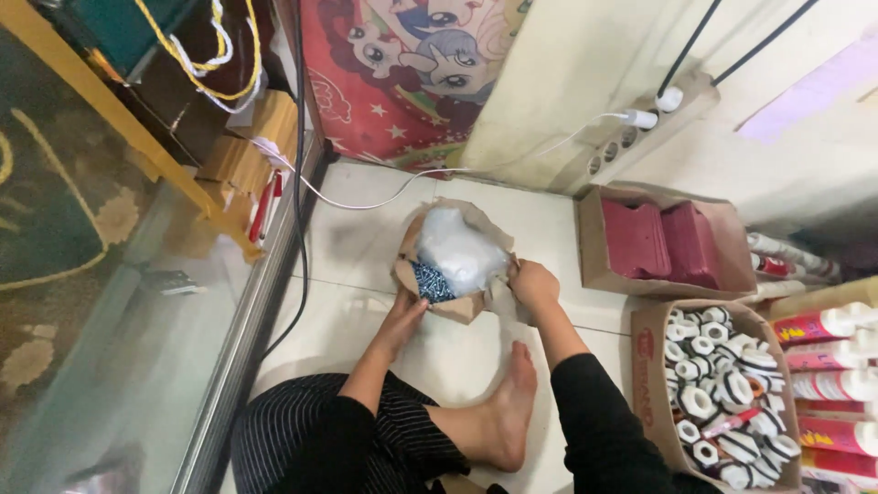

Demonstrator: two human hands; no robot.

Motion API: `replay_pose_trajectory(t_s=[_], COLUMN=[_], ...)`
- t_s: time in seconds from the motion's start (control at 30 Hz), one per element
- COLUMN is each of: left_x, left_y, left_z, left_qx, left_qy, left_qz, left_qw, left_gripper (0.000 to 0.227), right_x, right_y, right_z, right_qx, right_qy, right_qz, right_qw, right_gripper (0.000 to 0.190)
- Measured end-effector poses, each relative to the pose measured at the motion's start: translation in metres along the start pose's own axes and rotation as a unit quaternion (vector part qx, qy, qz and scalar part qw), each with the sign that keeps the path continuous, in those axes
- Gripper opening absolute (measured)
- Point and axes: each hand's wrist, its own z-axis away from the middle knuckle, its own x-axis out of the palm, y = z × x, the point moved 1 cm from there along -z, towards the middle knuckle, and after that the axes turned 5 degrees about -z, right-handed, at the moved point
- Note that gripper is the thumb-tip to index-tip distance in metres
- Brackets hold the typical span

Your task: Cleaning pink leather components with a cloth and then packing small blue beads into a plastic bag.

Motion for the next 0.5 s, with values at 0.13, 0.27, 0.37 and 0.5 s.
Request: replay_pose_trajectory(t_s=[0.13,0.27,0.37,0.5], left_x=[0.011,0.061,0.106,0.136], left_y=[-0.053,-0.038,-0.007,-0.002], left_z=[-0.049,-0.062,-0.034,-0.009], left_qx=[-0.001,-0.027,-0.031,-0.034], left_qy=[0.009,0.013,0.016,-0.003], left_qz=[-0.152,-0.372,-0.404,-0.41], left_qw=[0.988,0.928,0.914,0.911], left_gripper=[0.079,0.071,0.056,0.058], right_x=[0.009,0.017,0.012,0.012], right_y=[0.053,0.098,0.114,0.133], right_z=[0.015,0.034,0.06,0.082], right_qx=[0.078,0.129,0.143,0.147], right_qy=[0.025,0.045,0.054,0.074], right_qz=[-0.056,-0.098,-0.144,-0.18], right_qw=[0.995,0.986,0.978,0.97], right_gripper=[0.037,0.043,0.046,0.045])
